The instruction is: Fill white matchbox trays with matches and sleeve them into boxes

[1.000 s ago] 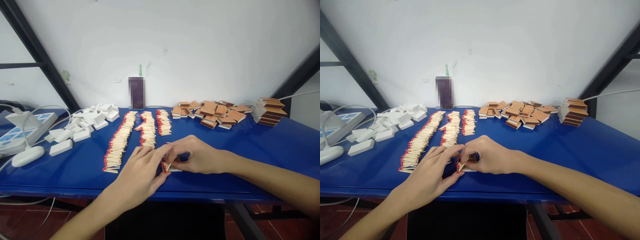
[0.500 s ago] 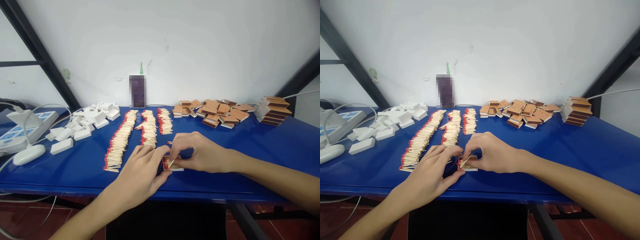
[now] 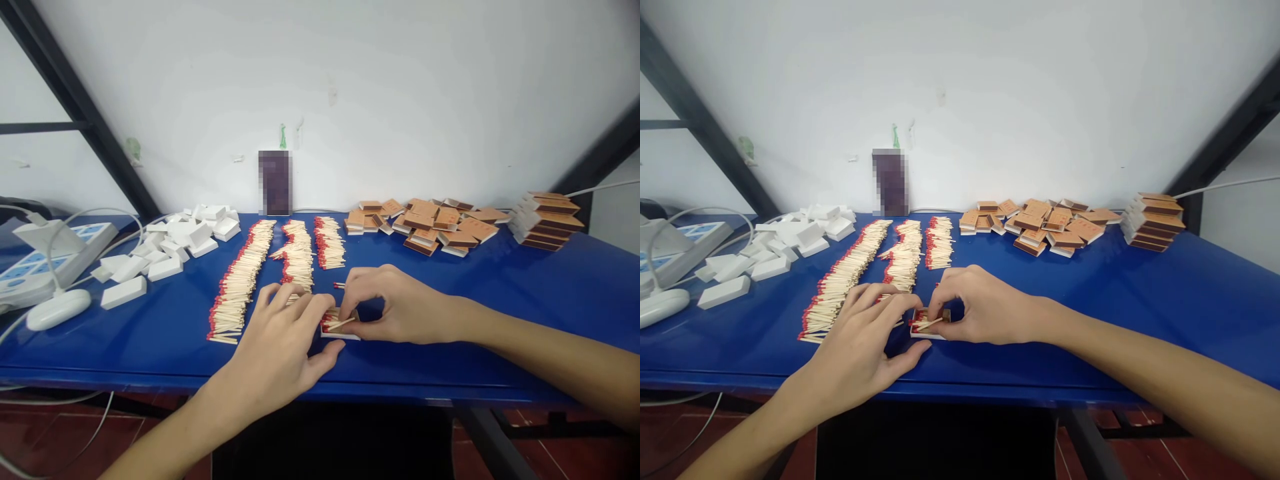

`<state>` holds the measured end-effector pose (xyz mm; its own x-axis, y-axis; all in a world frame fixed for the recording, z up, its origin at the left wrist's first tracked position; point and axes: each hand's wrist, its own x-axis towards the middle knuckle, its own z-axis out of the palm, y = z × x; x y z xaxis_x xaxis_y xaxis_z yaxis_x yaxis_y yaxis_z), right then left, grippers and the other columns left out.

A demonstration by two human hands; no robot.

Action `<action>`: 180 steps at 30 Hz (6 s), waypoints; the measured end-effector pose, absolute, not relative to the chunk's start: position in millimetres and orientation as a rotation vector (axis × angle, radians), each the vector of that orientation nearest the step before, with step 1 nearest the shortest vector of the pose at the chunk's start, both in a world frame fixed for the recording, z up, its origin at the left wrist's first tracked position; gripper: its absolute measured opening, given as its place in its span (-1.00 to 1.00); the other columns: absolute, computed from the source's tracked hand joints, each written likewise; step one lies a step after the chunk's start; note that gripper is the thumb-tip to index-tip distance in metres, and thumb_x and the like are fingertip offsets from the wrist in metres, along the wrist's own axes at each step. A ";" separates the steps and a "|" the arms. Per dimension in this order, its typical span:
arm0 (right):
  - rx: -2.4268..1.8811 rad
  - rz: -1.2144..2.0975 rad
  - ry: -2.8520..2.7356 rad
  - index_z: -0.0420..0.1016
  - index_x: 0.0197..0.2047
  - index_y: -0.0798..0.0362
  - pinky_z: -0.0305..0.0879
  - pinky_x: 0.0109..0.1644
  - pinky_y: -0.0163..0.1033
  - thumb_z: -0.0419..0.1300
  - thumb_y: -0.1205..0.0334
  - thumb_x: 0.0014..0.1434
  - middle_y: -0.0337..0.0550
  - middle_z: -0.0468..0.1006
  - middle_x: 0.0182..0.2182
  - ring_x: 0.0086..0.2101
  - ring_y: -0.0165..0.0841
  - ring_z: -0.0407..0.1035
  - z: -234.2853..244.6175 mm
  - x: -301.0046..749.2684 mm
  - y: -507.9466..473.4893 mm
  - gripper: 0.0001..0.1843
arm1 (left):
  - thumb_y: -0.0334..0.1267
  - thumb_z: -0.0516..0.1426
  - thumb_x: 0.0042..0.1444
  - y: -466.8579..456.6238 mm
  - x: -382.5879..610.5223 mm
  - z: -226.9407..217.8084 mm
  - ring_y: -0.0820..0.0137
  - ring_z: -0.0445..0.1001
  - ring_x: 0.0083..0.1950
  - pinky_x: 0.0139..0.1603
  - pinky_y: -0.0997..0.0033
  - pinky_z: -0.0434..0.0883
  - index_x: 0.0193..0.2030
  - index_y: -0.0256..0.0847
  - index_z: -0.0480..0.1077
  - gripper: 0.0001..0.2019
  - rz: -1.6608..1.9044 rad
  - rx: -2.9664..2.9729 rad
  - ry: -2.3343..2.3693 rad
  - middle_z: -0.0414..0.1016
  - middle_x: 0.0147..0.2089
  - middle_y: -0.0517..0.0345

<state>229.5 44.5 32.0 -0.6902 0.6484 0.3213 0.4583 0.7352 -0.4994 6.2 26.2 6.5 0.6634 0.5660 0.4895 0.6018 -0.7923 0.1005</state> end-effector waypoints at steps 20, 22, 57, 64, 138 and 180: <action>-0.719 0.426 -2.475 0.58 -0.26 0.11 0.31 -0.19 -0.27 0.22 0.30 0.24 -0.11 0.59 -0.30 -0.29 -0.39 0.42 29.7 233.0 49.5 -0.89 | -0.04 0.18 0.18 25.9 8.5 5.0 0.06 0.40 0.04 0.10 -0.01 0.21 -0.28 -0.20 0.35 -0.75 -0.820 -2.647 -1.094 0.54 -0.09 0.03; -0.732 0.432 -2.489 0.57 -0.24 0.11 0.30 -0.21 -0.28 0.21 0.29 0.25 -0.15 0.57 -0.34 -0.32 -0.40 0.40 29.1 232.8 50.0 -0.89 | -0.07 0.19 0.19 26.5 8.3 4.9 0.09 0.40 0.04 0.10 0.00 0.21 -0.28 -0.19 0.35 -0.77 -0.833 -2.667 -1.060 0.54 -0.09 0.06; -1.215 0.624 -2.505 0.49 -0.30 0.09 0.15 -0.40 -0.30 0.16 0.19 0.23 -0.23 0.44 -0.47 -0.49 -0.42 0.25 28.1 252.8 78.9 -0.83 | -0.31 0.09 0.34 27.4 5.6 10.0 0.28 0.45 0.01 0.15 0.17 0.16 -0.16 -0.19 0.35 -0.96 -0.768 -2.933 -0.827 0.53 -0.10 0.15; -1.203 0.710 -2.493 0.47 -0.29 0.09 0.11 -0.43 -0.32 0.16 0.16 0.25 -0.27 0.37 -0.49 -0.50 -0.45 0.19 32.0 255.4 76.9 -0.82 | -0.29 0.09 0.36 27.5 4.6 9.1 0.26 0.43 0.04 0.15 0.16 0.17 -0.20 -0.20 0.30 -0.92 -0.755 -2.938 -0.850 0.52 -0.07 0.12; -1.343 0.191 -2.367 0.57 0.00 0.05 0.02 -0.40 -0.31 0.14 0.19 0.30 -0.32 0.38 -0.56 -0.54 -0.44 0.21 2.2 251.3 96.2 -0.72 | -0.32 -0.02 0.41 29.0 2.1 10.7 0.23 0.43 0.02 0.12 0.09 0.19 0.06 -0.11 0.47 -0.73 -0.649 -3.008 -0.799 0.46 0.01 0.03; -1.297 0.189 -2.376 0.53 0.02 0.06 0.02 -0.40 -0.31 0.10 0.17 0.32 -0.33 0.34 -0.57 -0.55 -0.44 0.18 -0.3 252.8 96.1 -0.70 | -0.31 0.00 0.41 28.5 2.4 7.3 0.25 0.46 0.03 0.14 0.10 0.22 0.09 -0.16 0.41 -0.78 -0.686 -2.979 -0.803 0.49 0.03 0.02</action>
